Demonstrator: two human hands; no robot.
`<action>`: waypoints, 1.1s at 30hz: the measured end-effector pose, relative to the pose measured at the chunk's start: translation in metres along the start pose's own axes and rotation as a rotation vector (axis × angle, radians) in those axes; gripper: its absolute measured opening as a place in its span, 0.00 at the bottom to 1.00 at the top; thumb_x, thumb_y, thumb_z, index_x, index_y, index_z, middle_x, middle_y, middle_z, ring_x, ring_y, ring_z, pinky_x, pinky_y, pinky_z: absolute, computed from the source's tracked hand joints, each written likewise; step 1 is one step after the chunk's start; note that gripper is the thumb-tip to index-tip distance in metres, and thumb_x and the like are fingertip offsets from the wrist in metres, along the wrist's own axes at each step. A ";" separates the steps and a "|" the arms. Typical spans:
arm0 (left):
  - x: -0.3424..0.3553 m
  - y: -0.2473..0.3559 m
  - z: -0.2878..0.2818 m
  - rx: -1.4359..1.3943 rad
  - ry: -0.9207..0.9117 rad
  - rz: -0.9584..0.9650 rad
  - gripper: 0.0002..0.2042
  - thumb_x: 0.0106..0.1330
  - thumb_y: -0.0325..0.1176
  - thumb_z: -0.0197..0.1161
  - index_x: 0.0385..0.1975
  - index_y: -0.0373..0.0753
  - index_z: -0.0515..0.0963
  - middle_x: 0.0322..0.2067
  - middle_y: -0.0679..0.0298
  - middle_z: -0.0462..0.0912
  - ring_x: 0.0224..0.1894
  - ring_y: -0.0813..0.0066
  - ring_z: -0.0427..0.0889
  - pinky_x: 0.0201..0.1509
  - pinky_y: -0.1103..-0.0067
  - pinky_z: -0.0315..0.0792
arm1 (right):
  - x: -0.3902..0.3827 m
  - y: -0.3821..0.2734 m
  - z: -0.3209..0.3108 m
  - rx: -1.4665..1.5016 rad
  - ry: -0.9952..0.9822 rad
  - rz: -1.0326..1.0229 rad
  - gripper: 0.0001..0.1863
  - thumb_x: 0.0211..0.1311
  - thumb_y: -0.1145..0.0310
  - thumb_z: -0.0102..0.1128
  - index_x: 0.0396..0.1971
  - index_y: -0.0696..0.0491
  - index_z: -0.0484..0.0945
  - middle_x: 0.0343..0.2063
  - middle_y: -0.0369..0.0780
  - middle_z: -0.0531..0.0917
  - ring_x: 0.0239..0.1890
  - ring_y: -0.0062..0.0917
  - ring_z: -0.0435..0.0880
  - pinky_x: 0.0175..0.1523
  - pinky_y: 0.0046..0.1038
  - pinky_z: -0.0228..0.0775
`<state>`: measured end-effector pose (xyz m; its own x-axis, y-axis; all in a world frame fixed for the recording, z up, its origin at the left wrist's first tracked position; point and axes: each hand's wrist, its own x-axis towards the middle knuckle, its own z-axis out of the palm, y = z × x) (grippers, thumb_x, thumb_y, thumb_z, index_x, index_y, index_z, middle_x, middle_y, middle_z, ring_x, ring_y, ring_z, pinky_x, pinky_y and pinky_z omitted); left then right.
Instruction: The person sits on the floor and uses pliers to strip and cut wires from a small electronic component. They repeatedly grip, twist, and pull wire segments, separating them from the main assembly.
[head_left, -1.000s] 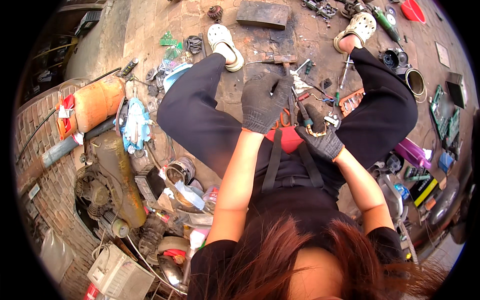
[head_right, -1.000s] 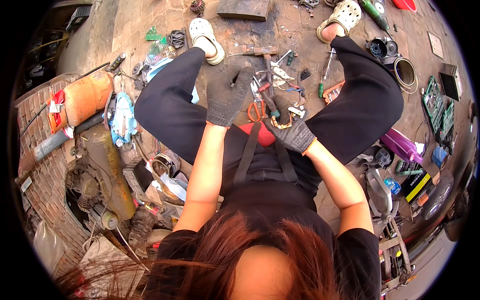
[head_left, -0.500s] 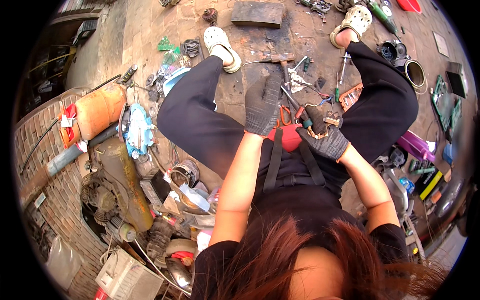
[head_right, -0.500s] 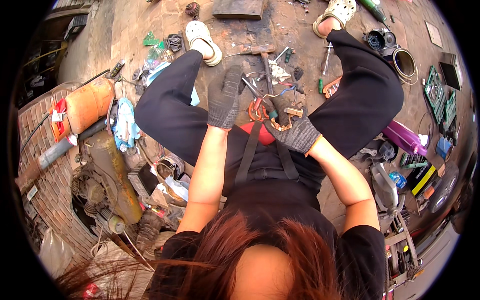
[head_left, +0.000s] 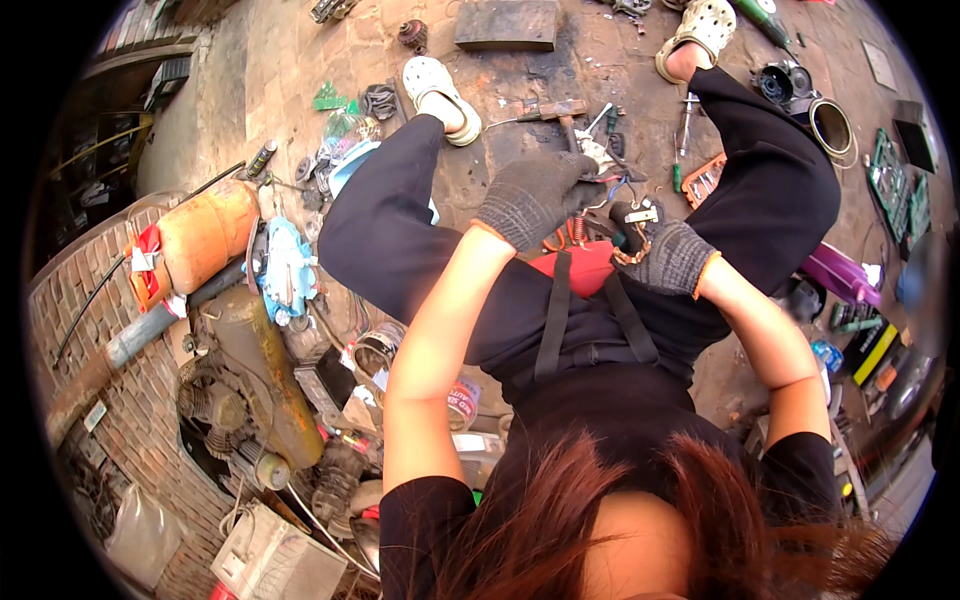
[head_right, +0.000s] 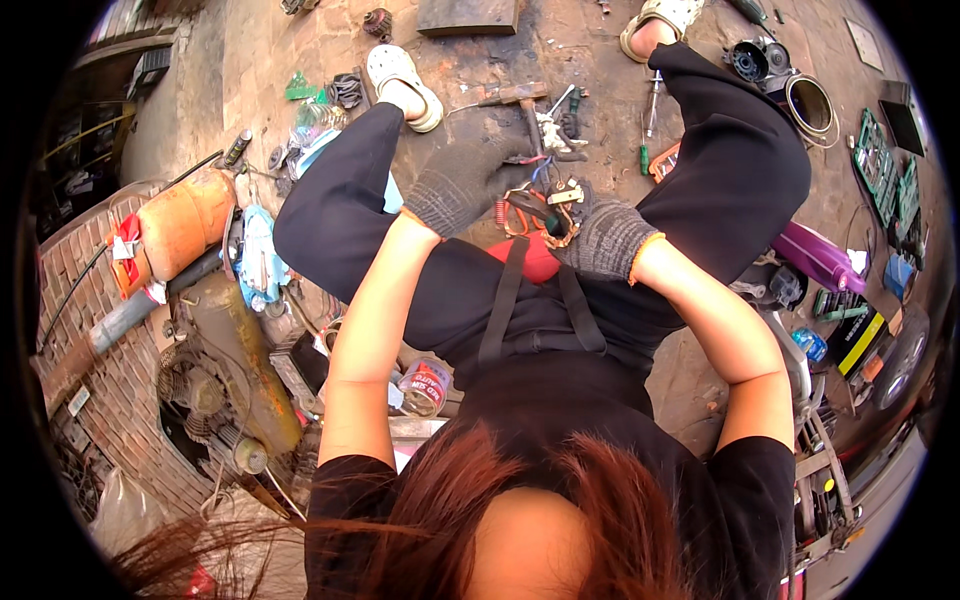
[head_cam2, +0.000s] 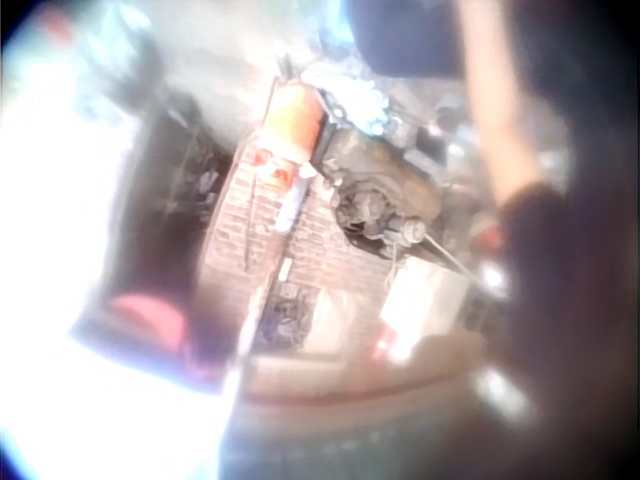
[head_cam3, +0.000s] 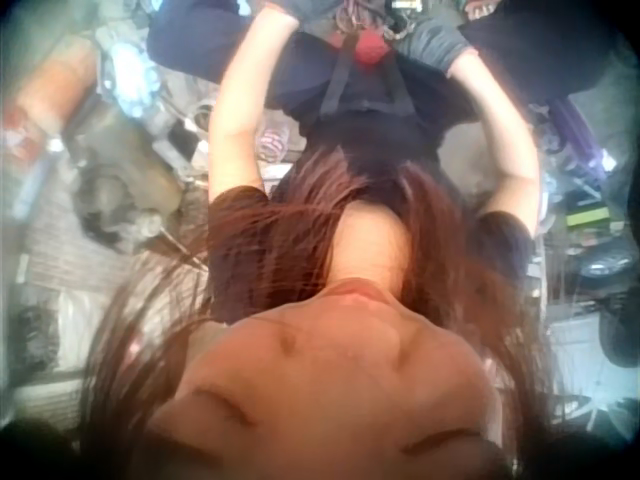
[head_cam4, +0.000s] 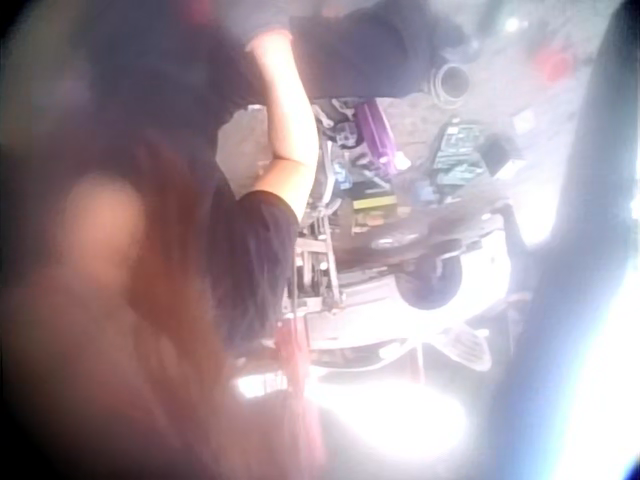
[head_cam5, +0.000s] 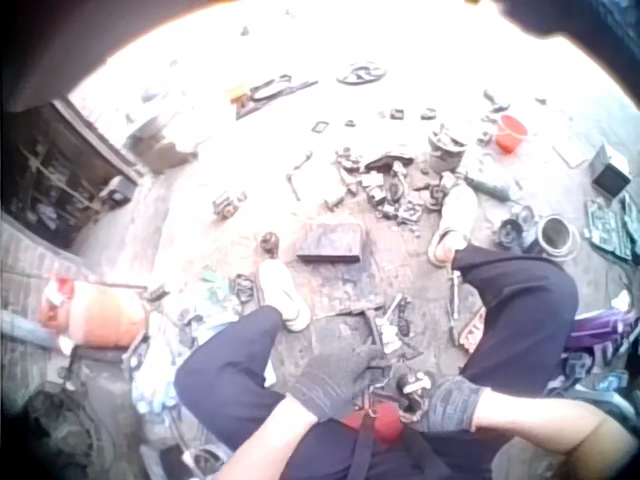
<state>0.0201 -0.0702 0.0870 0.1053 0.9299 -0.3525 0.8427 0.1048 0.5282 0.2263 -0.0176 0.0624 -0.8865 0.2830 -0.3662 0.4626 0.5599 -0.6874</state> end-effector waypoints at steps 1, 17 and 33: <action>0.005 0.003 -0.004 0.024 -0.187 -0.115 0.18 0.58 0.28 0.58 0.50 0.38 0.74 0.38 0.55 0.78 0.41 0.65 0.80 0.39 0.74 0.74 | 0.002 -0.005 -0.005 0.018 -0.096 0.075 0.20 0.54 0.59 0.54 0.42 0.57 0.73 0.35 0.52 0.78 0.38 0.47 0.78 0.44 0.40 0.71; 0.031 0.000 0.047 -2.253 0.784 -0.609 0.19 0.69 0.50 0.52 0.30 0.37 0.73 0.23 0.61 0.78 0.23 0.69 0.79 0.29 0.75 0.78 | 0.021 -0.002 0.055 0.620 0.271 0.102 0.26 0.49 0.62 0.61 0.46 0.60 0.69 0.31 0.54 0.77 0.39 0.51 0.76 0.43 0.43 0.68; 0.014 -0.015 0.039 -1.925 0.563 -0.447 0.16 0.70 0.39 0.53 0.38 0.26 0.73 0.31 0.49 0.82 0.30 0.63 0.84 0.35 0.74 0.81 | 0.015 0.003 0.002 0.259 0.072 0.088 0.22 0.52 0.63 0.58 0.44 0.59 0.67 0.34 0.56 0.76 0.41 0.52 0.75 0.45 0.44 0.68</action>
<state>0.0295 -0.0729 0.0445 -0.3634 0.6838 -0.6328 -0.8027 0.1149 0.5852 0.2140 -0.0132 0.0539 -0.8370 0.3814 -0.3924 0.5169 0.3161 -0.7955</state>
